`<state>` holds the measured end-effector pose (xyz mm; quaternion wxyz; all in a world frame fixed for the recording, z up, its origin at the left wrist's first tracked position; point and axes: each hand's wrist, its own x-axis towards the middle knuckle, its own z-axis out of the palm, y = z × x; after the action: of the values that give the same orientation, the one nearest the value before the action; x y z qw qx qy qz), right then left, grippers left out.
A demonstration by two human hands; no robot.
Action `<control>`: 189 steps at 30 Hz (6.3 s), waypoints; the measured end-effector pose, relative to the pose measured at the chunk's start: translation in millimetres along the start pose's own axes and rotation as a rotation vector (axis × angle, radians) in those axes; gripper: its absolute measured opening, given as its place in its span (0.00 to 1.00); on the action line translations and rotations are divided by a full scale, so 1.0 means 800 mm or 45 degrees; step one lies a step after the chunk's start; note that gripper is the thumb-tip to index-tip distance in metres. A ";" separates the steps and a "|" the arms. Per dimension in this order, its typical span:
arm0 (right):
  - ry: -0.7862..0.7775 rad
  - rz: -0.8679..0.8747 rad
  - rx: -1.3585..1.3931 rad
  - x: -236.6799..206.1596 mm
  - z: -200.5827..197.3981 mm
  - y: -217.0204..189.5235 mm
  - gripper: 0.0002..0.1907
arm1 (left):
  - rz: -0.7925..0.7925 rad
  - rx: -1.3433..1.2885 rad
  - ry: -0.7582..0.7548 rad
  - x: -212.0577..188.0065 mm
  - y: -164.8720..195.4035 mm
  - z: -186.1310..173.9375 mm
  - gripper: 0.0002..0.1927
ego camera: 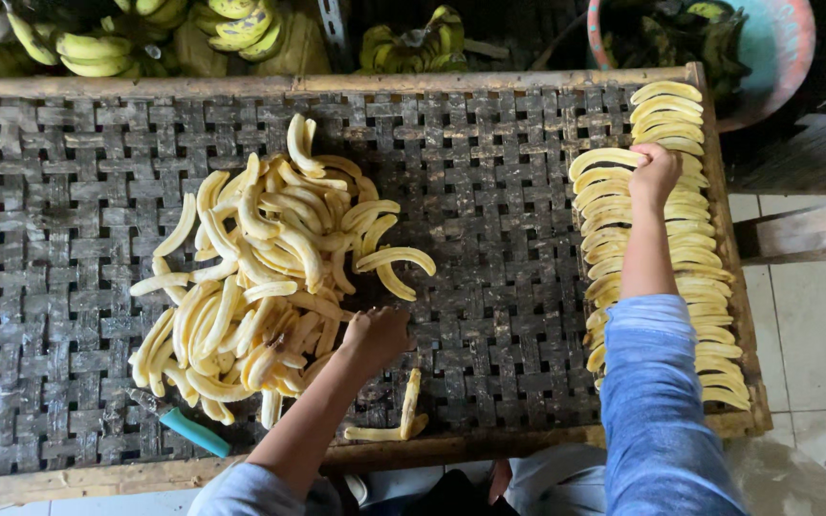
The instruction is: The person picks peeled bananas one at a time from a pile on a woven bamboo tray and lays them in neat curved rows on the right side of the tray, occasionally turning a banana to fit the row. The pile of unarranged bananas shrinks as the rows grow.
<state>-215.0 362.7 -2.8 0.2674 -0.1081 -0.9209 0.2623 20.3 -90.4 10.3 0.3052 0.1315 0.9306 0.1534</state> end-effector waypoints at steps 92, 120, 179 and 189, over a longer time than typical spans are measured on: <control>-0.055 -0.483 0.392 -0.147 0.066 -0.334 0.30 | 1.331 -1.240 0.392 -0.239 0.259 -0.143 0.16; -0.912 -0.599 0.195 -0.191 0.171 -0.337 0.20 | 1.567 -1.299 0.164 -0.217 0.259 -0.157 0.14; -0.904 -0.298 0.439 -0.093 0.144 -0.229 0.05 | -0.076 0.334 0.229 -0.064 0.094 -0.046 0.16; -1.412 -0.654 0.472 -0.256 0.158 -0.443 0.19 | -0.358 0.138 0.053 -0.055 0.079 -0.072 0.17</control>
<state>-134.5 -57.7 8.9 -0.1804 0.3160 -0.8583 0.3619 29.3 -59.2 100.8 0.2967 0.0129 0.9529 0.0613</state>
